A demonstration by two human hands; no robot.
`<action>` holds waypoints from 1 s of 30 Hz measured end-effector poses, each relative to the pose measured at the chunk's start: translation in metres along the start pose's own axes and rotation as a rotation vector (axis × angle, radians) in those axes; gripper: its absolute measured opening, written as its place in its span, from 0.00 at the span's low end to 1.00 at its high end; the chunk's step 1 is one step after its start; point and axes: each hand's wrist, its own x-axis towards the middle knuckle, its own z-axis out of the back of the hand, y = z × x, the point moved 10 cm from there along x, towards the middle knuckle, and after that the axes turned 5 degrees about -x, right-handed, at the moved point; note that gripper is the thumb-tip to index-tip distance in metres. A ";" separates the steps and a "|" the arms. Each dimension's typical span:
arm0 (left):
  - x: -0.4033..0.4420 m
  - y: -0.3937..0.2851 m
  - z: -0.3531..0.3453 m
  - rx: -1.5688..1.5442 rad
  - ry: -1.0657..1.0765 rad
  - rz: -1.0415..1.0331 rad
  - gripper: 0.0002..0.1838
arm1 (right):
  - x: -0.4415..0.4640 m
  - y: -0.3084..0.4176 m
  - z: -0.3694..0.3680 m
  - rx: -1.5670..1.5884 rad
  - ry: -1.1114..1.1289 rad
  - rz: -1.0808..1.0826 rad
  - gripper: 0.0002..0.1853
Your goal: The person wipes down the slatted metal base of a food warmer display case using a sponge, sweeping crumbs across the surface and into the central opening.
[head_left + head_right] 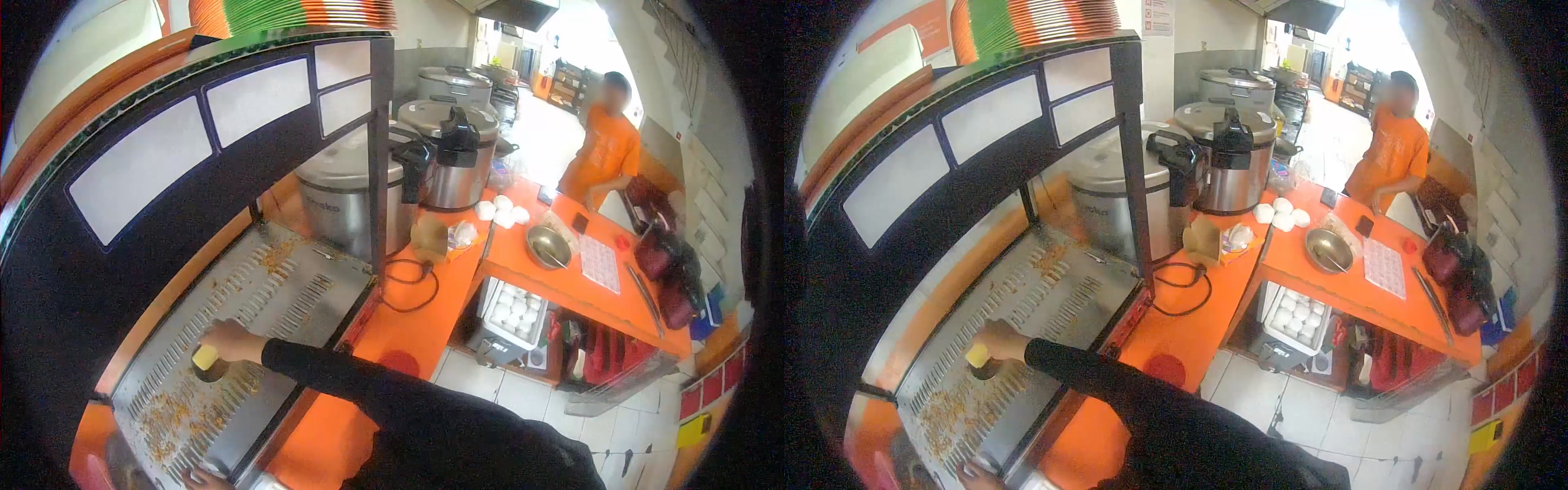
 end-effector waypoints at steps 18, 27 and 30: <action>0.005 0.026 -0.026 0.387 -0.467 -0.225 0.31 | -0.109 -0.117 0.070 -0.277 0.145 -0.400 0.22; 0.004 0.025 -0.022 0.311 -0.291 -0.129 0.33 | -0.114 -0.116 0.063 -0.282 0.103 -0.383 0.19; 0.008 0.027 -0.024 0.231 -0.220 -0.116 0.33 | -0.113 -0.112 0.065 -0.297 0.108 -0.377 0.17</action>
